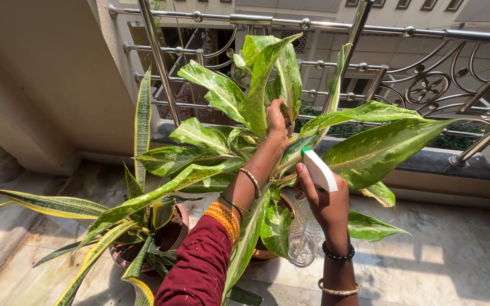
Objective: The person sits on a balcony and sprays water onto the leaves of two potted plants using a spray bottle. They hold leaves with one hand while spraying with the other, moving around the plants to cover different sides.
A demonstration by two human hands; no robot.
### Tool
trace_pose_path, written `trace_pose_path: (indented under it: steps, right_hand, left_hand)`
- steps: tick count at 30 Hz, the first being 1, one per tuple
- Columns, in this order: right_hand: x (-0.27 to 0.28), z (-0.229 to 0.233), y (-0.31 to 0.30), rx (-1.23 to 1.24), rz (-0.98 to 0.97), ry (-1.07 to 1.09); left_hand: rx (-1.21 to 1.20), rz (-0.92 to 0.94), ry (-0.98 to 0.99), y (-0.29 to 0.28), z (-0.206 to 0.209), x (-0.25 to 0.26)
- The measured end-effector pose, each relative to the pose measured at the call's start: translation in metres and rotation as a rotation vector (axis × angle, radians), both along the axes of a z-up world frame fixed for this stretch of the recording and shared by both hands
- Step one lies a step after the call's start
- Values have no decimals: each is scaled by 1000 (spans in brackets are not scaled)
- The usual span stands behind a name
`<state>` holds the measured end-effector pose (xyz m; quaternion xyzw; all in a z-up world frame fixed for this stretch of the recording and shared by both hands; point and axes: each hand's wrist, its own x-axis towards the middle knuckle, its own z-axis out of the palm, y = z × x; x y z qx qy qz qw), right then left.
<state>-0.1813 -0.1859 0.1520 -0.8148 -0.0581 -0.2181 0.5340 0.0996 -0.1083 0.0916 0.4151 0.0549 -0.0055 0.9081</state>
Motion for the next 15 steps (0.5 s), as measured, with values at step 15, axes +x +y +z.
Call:
trace_pose_path:
  steps: [15]
  right_hand:
    - [-3, 4, 8, -73, -47, -192]
  left_hand:
    - [97, 51, -11, 6, 28, -46]
